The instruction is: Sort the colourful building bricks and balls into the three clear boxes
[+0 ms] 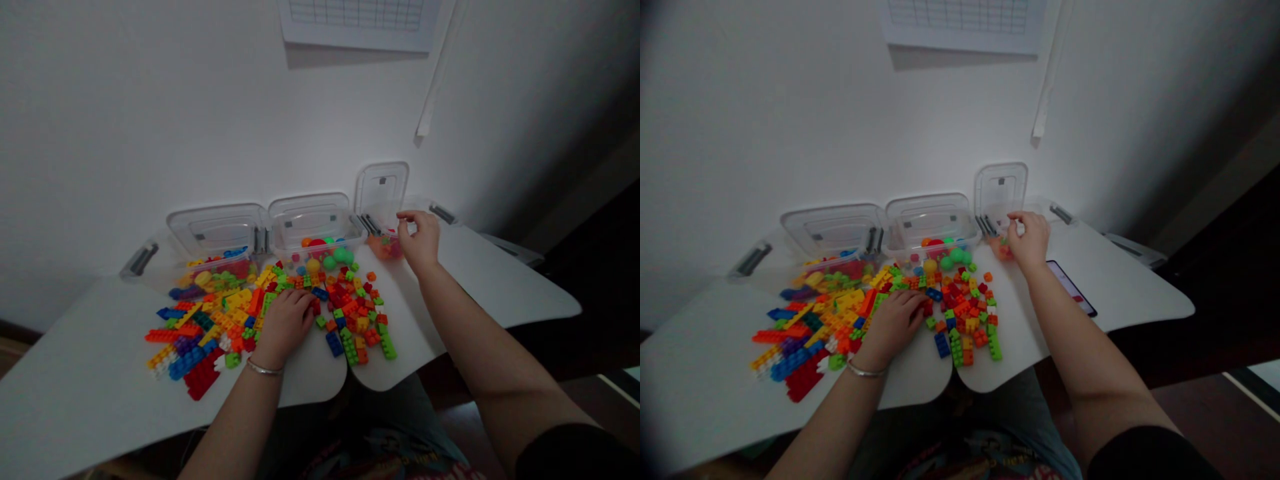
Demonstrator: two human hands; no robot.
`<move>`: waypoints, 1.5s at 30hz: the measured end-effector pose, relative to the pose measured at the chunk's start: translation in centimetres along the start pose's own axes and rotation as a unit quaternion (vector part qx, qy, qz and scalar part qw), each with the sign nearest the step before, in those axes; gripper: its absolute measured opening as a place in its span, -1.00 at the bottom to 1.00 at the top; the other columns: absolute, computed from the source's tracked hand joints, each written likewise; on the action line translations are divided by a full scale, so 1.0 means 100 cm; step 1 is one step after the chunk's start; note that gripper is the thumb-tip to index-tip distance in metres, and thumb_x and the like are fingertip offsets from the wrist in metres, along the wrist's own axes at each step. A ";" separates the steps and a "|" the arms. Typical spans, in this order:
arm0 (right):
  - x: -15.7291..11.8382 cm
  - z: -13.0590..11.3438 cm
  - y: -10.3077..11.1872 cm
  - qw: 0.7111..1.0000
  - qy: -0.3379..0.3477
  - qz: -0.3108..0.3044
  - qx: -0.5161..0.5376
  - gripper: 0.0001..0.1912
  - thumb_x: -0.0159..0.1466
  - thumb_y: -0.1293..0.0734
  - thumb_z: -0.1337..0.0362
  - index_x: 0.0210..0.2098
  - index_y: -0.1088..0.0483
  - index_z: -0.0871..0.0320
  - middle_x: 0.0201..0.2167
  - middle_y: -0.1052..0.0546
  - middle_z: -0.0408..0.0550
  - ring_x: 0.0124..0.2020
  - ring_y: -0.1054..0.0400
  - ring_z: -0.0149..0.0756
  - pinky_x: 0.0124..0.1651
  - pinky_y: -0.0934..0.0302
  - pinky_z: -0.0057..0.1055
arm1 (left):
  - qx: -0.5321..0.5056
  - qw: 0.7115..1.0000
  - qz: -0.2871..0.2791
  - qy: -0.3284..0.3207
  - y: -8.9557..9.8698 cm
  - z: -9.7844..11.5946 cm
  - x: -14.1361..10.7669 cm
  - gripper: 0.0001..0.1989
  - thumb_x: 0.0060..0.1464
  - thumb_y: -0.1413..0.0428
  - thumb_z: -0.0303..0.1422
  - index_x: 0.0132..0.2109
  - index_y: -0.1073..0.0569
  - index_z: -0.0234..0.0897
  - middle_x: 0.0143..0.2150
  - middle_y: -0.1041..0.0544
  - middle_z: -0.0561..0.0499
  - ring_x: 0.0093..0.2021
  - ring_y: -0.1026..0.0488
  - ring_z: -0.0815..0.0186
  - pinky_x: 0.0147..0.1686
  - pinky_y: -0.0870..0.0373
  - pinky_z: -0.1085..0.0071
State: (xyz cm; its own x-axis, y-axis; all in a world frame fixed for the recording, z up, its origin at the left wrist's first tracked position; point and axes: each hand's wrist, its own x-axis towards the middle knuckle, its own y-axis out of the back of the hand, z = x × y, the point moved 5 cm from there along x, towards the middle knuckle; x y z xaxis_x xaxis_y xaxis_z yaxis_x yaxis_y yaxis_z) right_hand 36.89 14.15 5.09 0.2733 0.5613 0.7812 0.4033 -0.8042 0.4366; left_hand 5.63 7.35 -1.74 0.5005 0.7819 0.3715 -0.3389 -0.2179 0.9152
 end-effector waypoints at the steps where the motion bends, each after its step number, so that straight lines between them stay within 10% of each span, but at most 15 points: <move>1: -0.010 -0.005 0.000 0.999 0.016 -0.024 0.019 -0.76 0.23 -0.19 0.28 -0.24 -0.49 0.11 -0.24 -0.56 0.02 -0.16 -0.40 -0.16 0.01 -0.24 -0.19 | 0.000 1.000 -0.002 0.001 0.000 0.000 0.000 -0.74 0.17 -0.02 -0.42 -0.03 -0.51 -0.24 -0.04 -0.56 -0.07 -0.03 -0.41 0.11 0.01 -0.39 0.15; 7: -0.082 -0.008 -0.032 0.972 0.050 -0.201 0.106 -0.77 0.20 -0.23 0.35 -0.26 -0.52 0.10 -0.15 -0.59 0.01 -0.06 -0.42 -0.18 0.09 -0.25 -0.17 | 0.003 1.000 -0.008 0.001 0.000 0.001 0.000 -0.74 0.17 -0.03 -0.43 -0.04 -0.51 -0.23 -0.05 -0.56 -0.09 -0.03 -0.42 0.12 0.01 -0.40 0.13; 15: -0.112 0.005 -0.051 0.958 0.056 -0.272 0.075 -0.74 0.21 -0.25 0.39 -0.20 -0.55 0.11 -0.09 -0.58 0.03 -0.02 -0.42 -0.16 0.12 -0.23 -0.12 | 0.001 1.000 -0.006 0.005 0.001 0.001 0.000 -0.74 0.16 -0.03 -0.42 -0.04 -0.51 -0.22 -0.05 -0.56 -0.09 -0.03 -0.42 0.12 0.01 -0.40 0.14; 32: -0.110 0.013 -0.049 0.966 -0.026 -0.258 -0.001 -0.77 0.21 -0.27 0.33 -0.21 -0.54 0.18 -0.22 -0.60 0.06 -0.15 -0.44 -0.12 0.05 -0.26 -0.16 | 0.010 1.000 -0.010 0.001 0.000 0.002 0.000 -0.76 0.19 -0.02 -0.41 -0.04 -0.51 -0.24 -0.05 -0.55 -0.08 -0.04 -0.41 0.12 0.00 -0.40 0.14; 45: -0.106 0.019 -0.038 0.954 -0.153 -0.146 0.212 -0.76 0.14 -0.34 0.11 -0.31 -0.48 0.14 -0.24 -0.58 0.04 -0.29 -0.45 -0.23 -0.12 -0.38 -0.21 | 0.014 1.000 -0.007 0.001 -0.001 0.001 0.000 -0.76 0.18 -0.03 -0.41 -0.04 -0.51 -0.24 -0.05 -0.55 -0.06 -0.04 -0.42 0.12 0.01 -0.40 0.15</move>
State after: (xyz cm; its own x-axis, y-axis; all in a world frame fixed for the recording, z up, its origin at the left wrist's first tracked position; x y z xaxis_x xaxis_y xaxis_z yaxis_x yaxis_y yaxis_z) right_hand 34.08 11.64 -5.73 0.3110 0.8319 0.4596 0.8001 -0.4901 0.3459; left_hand 5.74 7.37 -1.80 0.5038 0.7856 0.3591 -0.3092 -0.2241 0.9242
